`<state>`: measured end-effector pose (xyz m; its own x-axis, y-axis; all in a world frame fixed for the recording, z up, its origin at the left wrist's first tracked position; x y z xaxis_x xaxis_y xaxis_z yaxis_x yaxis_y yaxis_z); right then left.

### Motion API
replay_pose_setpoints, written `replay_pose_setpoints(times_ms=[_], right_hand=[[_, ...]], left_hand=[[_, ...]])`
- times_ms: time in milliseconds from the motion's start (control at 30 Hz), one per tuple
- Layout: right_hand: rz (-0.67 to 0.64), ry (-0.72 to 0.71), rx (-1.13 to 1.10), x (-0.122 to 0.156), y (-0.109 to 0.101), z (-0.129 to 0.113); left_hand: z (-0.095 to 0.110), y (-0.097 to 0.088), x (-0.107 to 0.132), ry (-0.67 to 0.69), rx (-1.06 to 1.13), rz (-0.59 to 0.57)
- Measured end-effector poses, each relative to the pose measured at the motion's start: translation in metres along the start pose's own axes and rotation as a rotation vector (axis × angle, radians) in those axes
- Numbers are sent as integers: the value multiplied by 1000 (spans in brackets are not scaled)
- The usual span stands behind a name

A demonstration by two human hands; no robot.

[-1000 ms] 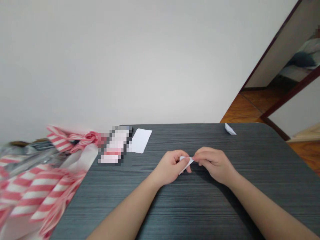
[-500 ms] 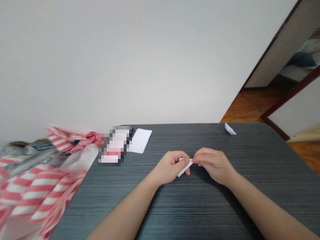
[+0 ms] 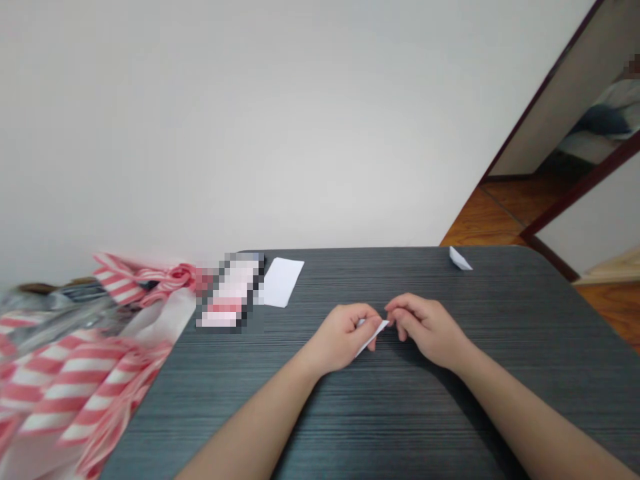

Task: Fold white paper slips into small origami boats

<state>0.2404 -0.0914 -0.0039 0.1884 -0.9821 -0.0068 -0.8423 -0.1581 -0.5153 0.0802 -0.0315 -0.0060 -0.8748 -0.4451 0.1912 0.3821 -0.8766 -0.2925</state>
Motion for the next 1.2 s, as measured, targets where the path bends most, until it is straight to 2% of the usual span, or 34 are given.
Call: replay_pose_setpoints(times_ms=[167,400,633,867,1200], right_hand=[[-109,74,-6,-1,1,-6],[-161,25,40,-2,5,-4],[-148,-44,98,-2,5,-4],[-52,-51,136,-1,0,-7],[-122,-74,143,0,2,-7]], left_hand=[[3,0,0,21,-53,-1],[4,1,-1,46,-81,-21],[3,1,-1,18,-71,-39],[-1,-1,-1,26,31,48],[0,-1,-1,13,-1,47]])
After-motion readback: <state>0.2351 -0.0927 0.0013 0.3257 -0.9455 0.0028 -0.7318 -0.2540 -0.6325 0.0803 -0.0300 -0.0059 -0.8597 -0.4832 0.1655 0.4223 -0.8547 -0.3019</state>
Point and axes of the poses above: each hand's wrist, its own x-axis away from the middle knuckle, its own y-axis out of the palm, z = x × y, the point moved 4 cm from there along -x, towards the middle knuckle, and after that the axes turned 12 degrees about -z, right-handed, at the moved point
